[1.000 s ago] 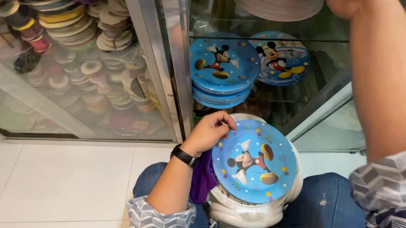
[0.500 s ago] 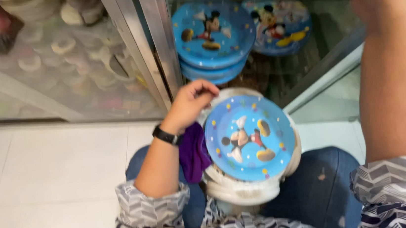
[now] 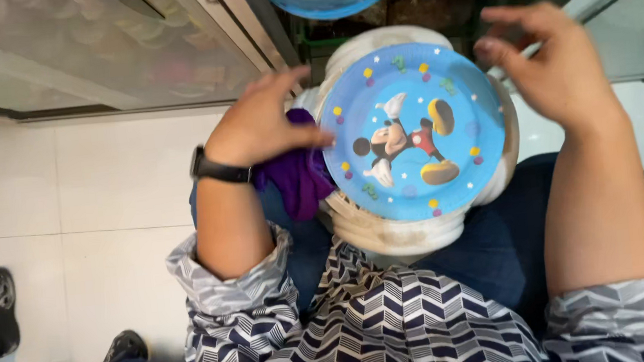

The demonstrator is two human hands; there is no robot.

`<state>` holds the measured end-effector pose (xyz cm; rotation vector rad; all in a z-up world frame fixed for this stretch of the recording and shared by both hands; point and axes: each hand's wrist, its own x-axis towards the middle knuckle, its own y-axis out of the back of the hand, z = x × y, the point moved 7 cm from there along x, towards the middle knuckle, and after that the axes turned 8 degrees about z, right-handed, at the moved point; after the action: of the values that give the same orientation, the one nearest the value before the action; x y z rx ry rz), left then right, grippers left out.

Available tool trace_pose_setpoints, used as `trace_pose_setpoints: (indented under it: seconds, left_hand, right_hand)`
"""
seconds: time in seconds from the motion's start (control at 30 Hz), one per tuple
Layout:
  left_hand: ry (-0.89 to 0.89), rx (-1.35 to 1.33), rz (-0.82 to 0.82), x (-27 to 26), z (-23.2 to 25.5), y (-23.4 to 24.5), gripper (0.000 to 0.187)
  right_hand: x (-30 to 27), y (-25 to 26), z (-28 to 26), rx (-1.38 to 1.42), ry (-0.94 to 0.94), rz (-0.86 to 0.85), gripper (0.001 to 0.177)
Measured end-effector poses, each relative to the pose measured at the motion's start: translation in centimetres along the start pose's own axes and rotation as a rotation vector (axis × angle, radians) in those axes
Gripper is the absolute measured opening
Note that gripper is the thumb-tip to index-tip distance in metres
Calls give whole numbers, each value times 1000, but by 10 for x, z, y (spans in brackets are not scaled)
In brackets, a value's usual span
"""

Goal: The person sits on the floor and wipes blue paper plates with a purple cloth. They handle the plates one at a time, wiping each surface and then stacking them into a pile.

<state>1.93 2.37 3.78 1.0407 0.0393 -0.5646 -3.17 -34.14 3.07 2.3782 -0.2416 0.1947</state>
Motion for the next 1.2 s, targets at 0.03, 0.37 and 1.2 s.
trace_pose_setpoints:
  seconds: [0.03,0.37,1.2]
  left_hand:
    - [3,10,7,-2,-4,0,123]
    - [-42,19,65,-16,-27,10,86]
    - [-868,101,173,-10,157,-143,14]
  right_hand:
    - [4,-2,-7,10,7,4,38]
    - [3,-38,8,-185,-119,-147,49]
    - [-1,-39,14,-136,-309,-172,36]
